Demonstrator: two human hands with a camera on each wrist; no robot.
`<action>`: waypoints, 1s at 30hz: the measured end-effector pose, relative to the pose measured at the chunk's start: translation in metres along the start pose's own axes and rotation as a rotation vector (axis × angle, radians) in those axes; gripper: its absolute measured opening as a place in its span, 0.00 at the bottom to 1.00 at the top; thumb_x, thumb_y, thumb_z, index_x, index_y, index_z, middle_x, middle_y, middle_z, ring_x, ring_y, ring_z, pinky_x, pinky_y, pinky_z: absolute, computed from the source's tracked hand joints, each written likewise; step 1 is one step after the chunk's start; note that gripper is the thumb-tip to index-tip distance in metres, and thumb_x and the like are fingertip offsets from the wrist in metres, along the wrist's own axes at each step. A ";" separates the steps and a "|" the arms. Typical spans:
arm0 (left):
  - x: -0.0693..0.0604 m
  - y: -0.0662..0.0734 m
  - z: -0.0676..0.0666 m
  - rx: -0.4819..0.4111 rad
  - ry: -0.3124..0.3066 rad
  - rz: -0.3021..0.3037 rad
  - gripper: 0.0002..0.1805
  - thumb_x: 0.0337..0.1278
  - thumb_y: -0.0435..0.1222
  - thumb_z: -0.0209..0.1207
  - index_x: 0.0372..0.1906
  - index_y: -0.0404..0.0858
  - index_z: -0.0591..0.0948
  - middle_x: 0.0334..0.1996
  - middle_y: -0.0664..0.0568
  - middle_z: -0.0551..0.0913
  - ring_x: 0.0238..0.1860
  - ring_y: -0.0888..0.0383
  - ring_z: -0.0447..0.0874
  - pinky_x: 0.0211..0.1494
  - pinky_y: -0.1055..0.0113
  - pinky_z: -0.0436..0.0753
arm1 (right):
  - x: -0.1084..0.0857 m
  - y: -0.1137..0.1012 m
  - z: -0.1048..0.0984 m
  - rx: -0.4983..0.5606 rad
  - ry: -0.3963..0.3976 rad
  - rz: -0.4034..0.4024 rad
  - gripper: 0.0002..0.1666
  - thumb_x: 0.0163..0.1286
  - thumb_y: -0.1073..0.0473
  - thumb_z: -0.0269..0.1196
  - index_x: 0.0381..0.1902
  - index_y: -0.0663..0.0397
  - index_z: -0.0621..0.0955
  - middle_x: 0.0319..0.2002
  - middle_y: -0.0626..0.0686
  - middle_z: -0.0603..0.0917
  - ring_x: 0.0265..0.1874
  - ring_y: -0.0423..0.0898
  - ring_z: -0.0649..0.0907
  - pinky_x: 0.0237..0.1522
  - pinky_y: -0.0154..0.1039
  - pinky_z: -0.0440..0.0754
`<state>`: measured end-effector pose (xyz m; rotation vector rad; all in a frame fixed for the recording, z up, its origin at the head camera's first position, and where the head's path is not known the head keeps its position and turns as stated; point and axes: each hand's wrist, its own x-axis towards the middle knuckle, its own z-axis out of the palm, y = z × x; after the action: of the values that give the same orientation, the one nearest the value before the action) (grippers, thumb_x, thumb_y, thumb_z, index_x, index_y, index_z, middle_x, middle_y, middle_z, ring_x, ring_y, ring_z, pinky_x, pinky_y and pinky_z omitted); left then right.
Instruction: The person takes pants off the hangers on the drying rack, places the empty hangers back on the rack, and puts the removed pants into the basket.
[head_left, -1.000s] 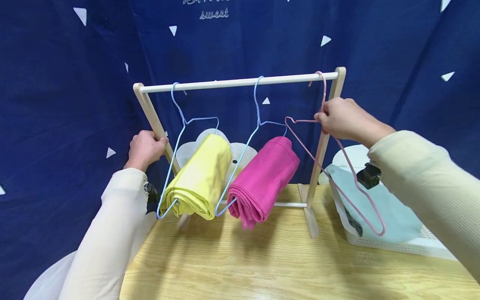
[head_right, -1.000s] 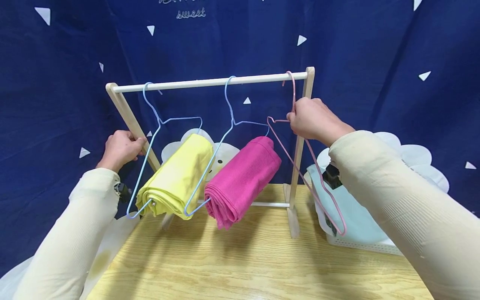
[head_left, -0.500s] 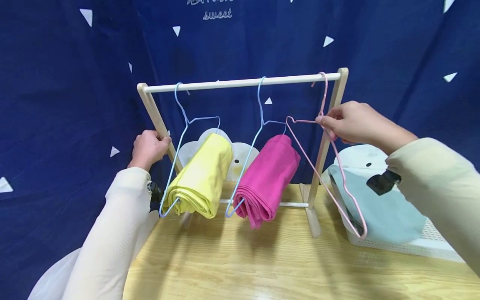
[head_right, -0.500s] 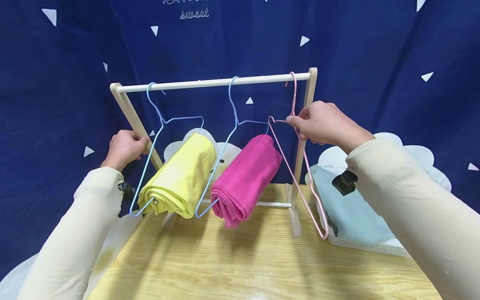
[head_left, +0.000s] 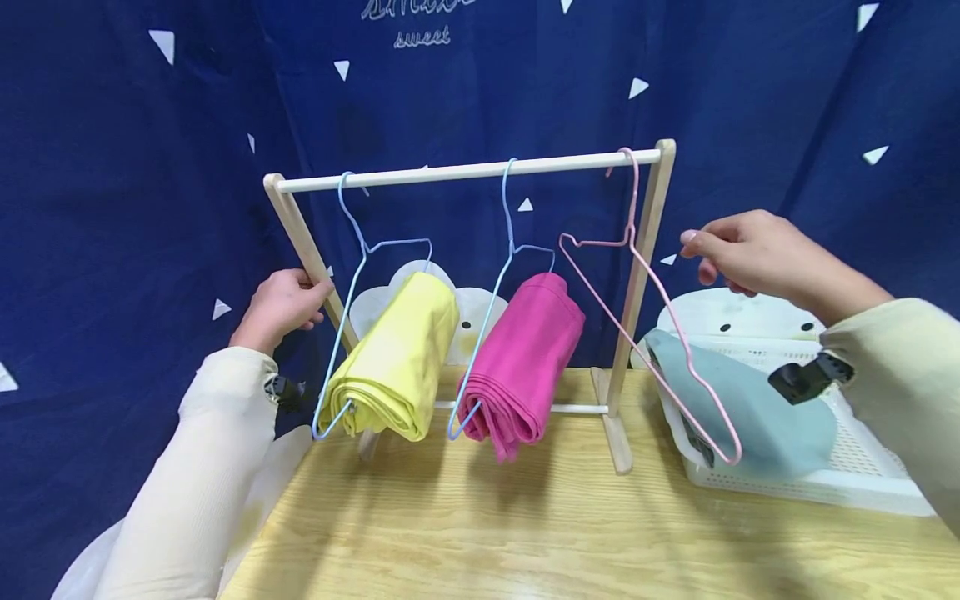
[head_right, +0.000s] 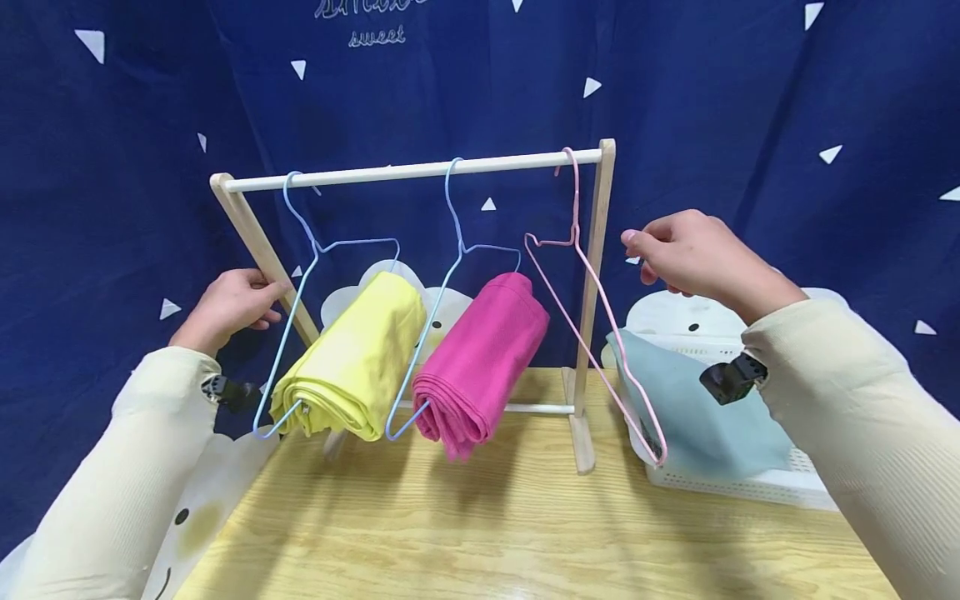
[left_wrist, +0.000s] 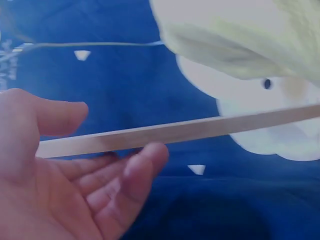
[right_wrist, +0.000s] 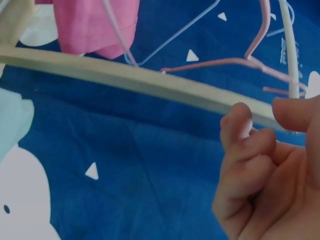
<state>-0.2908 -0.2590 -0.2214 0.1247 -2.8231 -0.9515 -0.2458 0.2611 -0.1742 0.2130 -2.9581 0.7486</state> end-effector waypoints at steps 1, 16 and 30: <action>-0.003 0.001 -0.003 -0.009 -0.003 -0.007 0.29 0.72 0.49 0.47 0.64 0.29 0.71 0.53 0.32 0.79 0.39 0.51 0.83 0.43 0.63 0.82 | 0.000 0.004 0.001 -0.001 0.007 -0.002 0.40 0.75 0.32 0.43 0.57 0.63 0.77 0.28 0.49 0.80 0.21 0.46 0.75 0.22 0.40 0.72; -0.086 0.028 -0.037 -0.212 0.269 0.188 0.26 0.73 0.48 0.48 0.68 0.38 0.72 0.60 0.47 0.78 0.43 0.69 0.79 0.43 0.81 0.77 | 0.013 0.027 0.028 -0.008 -0.032 -0.002 0.28 0.76 0.44 0.52 0.60 0.61 0.75 0.43 0.60 0.82 0.31 0.50 0.78 0.27 0.42 0.77; -0.130 0.067 0.001 -0.465 0.195 0.557 0.15 0.69 0.26 0.48 0.55 0.30 0.79 0.46 0.62 0.82 0.42 0.68 0.84 0.43 0.78 0.81 | 0.027 0.037 0.064 -0.057 -0.092 -0.095 0.37 0.74 0.47 0.57 0.67 0.70 0.65 0.62 0.74 0.73 0.59 0.71 0.76 0.58 0.67 0.73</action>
<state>-0.1650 -0.1881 -0.1978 -0.5578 -2.1920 -1.3127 -0.2811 0.2597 -0.2441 0.3903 -3.0248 0.6598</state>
